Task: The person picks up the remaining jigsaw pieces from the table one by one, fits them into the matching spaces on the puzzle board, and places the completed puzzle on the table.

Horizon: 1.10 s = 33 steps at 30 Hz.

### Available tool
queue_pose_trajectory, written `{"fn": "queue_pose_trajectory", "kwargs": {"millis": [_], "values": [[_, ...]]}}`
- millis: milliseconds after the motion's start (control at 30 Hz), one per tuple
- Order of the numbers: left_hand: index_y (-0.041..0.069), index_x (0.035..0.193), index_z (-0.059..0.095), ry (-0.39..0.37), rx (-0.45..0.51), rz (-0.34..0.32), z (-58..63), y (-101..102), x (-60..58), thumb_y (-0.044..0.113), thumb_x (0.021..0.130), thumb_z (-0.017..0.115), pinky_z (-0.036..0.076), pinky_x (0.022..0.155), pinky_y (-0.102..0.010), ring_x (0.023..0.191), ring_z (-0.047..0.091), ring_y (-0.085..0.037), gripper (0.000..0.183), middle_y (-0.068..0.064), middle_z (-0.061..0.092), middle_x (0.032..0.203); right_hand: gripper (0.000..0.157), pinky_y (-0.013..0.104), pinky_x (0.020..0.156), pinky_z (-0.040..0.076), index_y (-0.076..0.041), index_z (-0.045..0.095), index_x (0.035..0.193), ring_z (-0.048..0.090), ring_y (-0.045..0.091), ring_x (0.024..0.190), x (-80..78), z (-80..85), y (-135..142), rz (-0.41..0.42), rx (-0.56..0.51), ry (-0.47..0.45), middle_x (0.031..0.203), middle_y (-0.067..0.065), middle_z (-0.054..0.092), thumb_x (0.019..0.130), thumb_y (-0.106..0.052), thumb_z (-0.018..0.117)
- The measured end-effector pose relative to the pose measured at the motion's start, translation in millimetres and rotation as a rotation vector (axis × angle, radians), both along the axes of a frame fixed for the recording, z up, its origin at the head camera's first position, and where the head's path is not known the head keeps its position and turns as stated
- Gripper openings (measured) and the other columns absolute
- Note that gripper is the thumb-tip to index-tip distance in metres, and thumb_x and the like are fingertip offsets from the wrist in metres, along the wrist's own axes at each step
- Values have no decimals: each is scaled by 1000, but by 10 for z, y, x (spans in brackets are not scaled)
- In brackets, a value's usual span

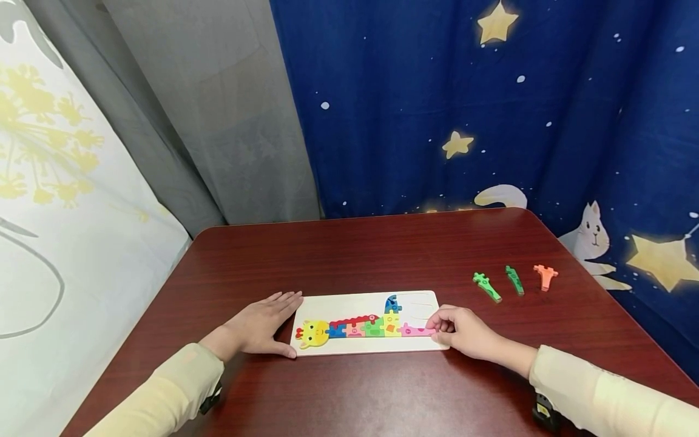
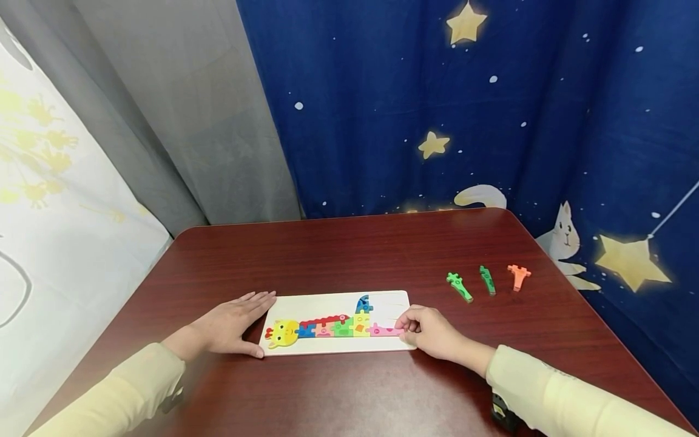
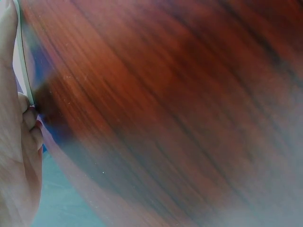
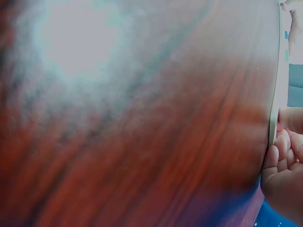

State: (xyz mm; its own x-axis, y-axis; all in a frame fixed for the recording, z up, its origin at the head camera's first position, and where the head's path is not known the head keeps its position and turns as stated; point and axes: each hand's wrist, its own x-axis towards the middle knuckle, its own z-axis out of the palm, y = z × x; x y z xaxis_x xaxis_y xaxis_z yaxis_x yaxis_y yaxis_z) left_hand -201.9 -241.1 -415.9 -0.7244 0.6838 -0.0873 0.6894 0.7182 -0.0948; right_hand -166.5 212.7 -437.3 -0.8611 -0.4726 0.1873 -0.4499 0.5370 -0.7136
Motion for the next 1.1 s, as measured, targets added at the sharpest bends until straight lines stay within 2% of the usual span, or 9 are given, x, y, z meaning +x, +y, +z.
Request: {"fn": "queue_pose_trajectory", "kwargs": {"millis": [667,1100], "values": [[4,153,28,11,6,-8,-8,-1,-12,88,75,38,23,115,-41,143,26,-27,115,-10,27,157,14,21,57,45,-10,70,88,50,7,66,-32,51,12,23,-2,-59,75,-6,54,78,-3,77],[2,151,32,36,30,-32,-29,-8,-9,86,76,41,26,114,-43,141,30,-29,113,-12,31,155,11,21,55,44,-6,71,88,51,8,66,-36,63,16,18,-66,-63,76,-6,57,81,-9,78]]}}
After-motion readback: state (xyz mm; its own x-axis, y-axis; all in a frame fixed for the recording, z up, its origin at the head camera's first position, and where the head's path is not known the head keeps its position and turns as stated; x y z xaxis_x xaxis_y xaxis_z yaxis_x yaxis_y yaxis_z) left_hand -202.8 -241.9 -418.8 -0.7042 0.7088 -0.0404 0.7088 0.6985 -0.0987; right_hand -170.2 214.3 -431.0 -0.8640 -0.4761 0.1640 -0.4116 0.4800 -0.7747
